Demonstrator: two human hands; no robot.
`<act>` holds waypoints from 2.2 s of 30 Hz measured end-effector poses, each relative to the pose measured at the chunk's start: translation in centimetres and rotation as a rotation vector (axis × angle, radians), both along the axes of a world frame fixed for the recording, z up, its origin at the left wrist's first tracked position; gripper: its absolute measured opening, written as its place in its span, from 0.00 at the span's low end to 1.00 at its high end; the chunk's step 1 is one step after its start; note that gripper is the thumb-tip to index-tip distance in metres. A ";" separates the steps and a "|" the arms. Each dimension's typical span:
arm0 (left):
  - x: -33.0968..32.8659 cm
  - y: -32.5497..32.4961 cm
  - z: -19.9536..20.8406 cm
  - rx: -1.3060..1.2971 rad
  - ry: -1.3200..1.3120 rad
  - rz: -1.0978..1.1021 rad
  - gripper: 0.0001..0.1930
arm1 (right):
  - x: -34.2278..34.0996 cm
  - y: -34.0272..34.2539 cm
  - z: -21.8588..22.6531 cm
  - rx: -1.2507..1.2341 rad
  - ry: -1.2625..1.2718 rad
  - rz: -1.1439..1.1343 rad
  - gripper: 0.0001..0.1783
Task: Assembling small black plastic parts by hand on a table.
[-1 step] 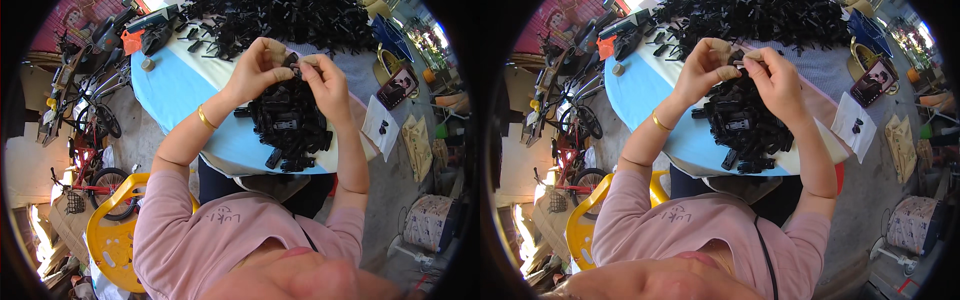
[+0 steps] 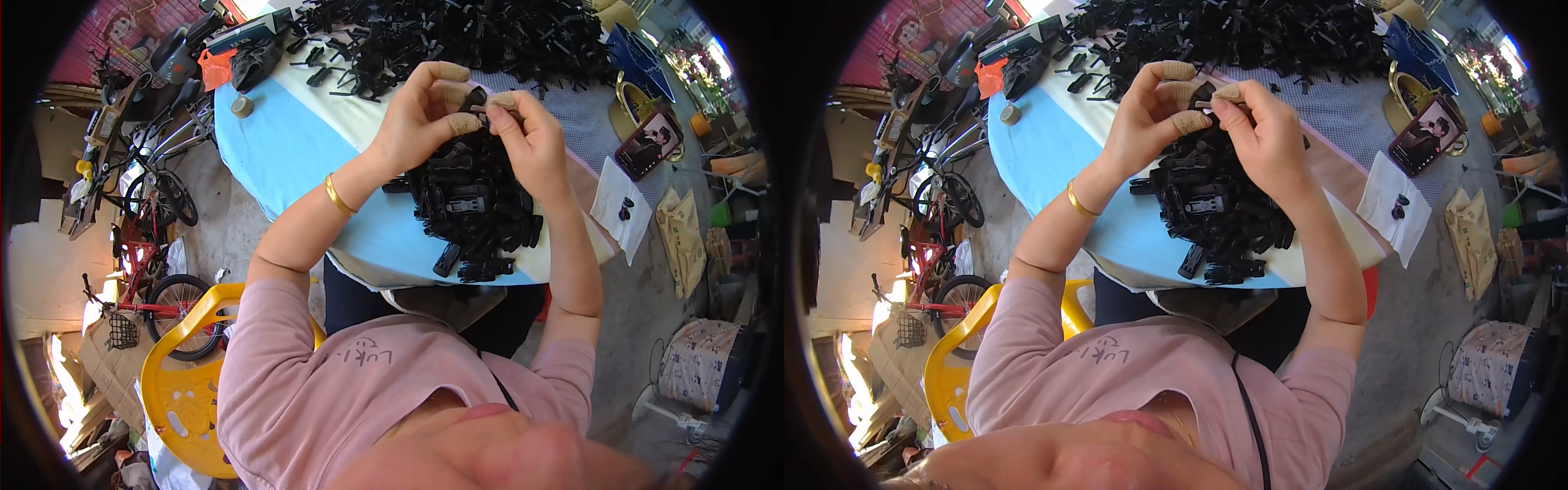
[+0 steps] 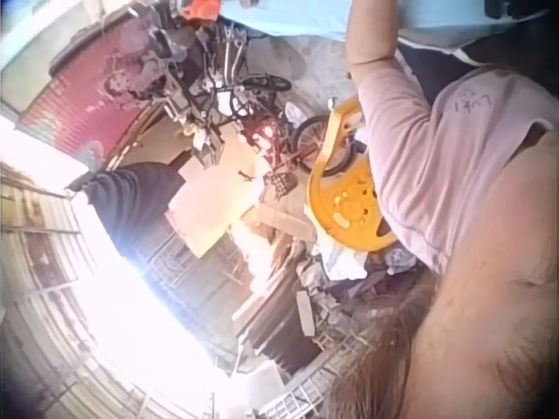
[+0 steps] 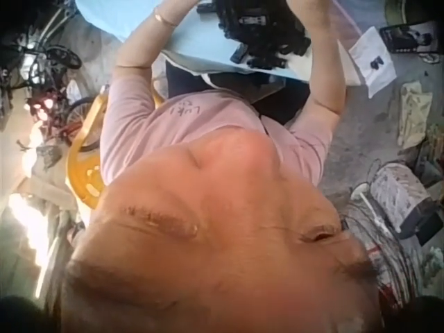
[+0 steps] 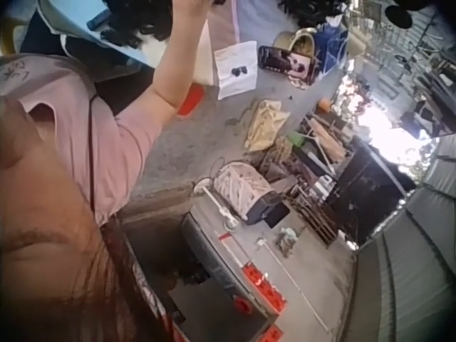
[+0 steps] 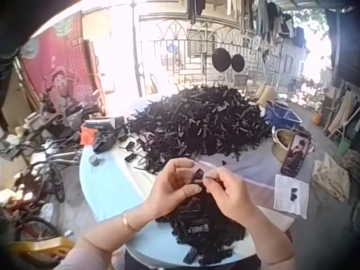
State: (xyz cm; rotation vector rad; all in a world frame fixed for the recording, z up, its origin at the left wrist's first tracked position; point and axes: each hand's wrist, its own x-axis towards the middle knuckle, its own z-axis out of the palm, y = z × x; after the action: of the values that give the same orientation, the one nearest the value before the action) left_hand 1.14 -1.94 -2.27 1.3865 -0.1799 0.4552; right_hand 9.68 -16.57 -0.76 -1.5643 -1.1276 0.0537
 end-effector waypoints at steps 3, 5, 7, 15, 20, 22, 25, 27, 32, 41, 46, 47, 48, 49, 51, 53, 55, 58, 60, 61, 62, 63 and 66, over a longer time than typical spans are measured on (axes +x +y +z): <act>0.4 -0.3 -1.0 0.136 -0.127 0.169 0.19 | -0.4 0.2 0.1 -0.035 -0.013 -0.045 0.06; 0.2 -0.6 -1.1 0.182 -0.146 0.311 0.14 | -0.5 0.4 0.1 -0.048 -0.016 -0.041 0.06; -0.3 -0.4 -1.0 0.252 -0.124 0.322 0.15 | -0.7 0.4 0.3 -0.062 -0.018 -0.036 0.06; -0.4 -0.6 -0.8 0.143 -0.107 0.312 0.09 | -1.3 0.6 0.2 -0.015 -0.108 -0.039 0.06; -0.2 -0.9 -0.5 0.527 -0.370 0.546 0.07 | -1.1 0.5 0.3 -0.071 0.050 -0.008 0.06; 0.0 -1.1 -0.6 0.416 -0.300 0.501 0.08 | -0.7 0.7 0.1 -0.062 0.044 -0.019 0.06; -0.1 -0.7 -0.2 0.064 -0.174 0.255 0.17 | -0.3 1.0 0.4 0.069 -0.077 -0.040 0.04; -0.5 0.2 1.4 -0.372 -0.014 0.036 0.16 | 0.0 0.4 1.2 0.121 -0.267 -0.080 0.05; -0.1 0.7 0.5 -0.603 0.161 -0.240 0.15 | 1.1 -0.1 0.4 0.204 -0.186 0.060 0.06; -1.0 -0.8 0.7 0.018 0.091 -0.099 0.22 | 0.4 -0.8 1.1 0.047 0.268 0.127 0.09; -0.9 -1.2 0.2 0.110 -0.008 -0.045 0.25 | 0.5 -0.5 0.9 -0.069 0.124 0.075 0.10; -0.9 -1.1 0.2 0.161 -0.016 0.001 0.23 | 0.6 -0.3 0.6 -0.033 0.163 0.122 0.09; -1.0 -1.0 0.2 0.165 -0.013 0.018 0.23 | 0.7 0.0 0.5 0.003 0.203 0.178 0.08; -0.9 -1.0 0.2 0.070 -0.019 -0.006 0.22 | 0.6 0.0 0.7 0.004 0.204 0.198 0.08; -0.6 -1.0 0.4 -0.041 -0.044 -0.015 0.19 | 0.2 -0.4 1.4 0.019 0.525 0.254 0.07; -0.5 -0.7 0.3 -0.008 -0.069 -0.040 0.21 | 0.0 -0.3 1.0 0.012 0.460 0.241 0.10; -0.6 -0.5 0.0 0.041 -0.060 0.000 0.20 | -0.2 -0.2 0.9 -0.075 0.350 0.146 0.11; -0.8 -0.5 -0.1 0.046 -0.101 0.034 0.20 | -0.6 -0.1 1.0 -0.082 0.352 0.157 0.12; -1.0 -0.6 0.0 0.069 -0.094 0.057 0.19 | -0.6 0.0 1.0 -0.085 0.354 0.156 0.12; -1.0 -0.6 0.0 0.090 -0.086 0.073 0.19 | -0.6 0.0 0.9 -0.092 0.361 0.157 0.11; -1.0 -0.7 0.0 0.090 -0.086 0.075 0.19 | -0.6 0.0 0.8 -0.099 0.368 0.157 0.10; -1.0 -0.7 0.0 0.111 -0.086 0.089 0.17 | -0.7 0.0 0.8 -0.099 0.367 0.160 0.10; -0.9 -0.6 -0.3 0.166 -0.095 0.125 0.15 | -0.7 0.1 0.5 -0.087 0.285 0.149 0.09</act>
State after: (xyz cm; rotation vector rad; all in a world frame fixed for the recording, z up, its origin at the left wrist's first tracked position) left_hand 0.25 -2.56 -2.56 1.5455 -0.2129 0.6216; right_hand 8.96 -16.44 -0.28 -1.4916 -1.0230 0.4176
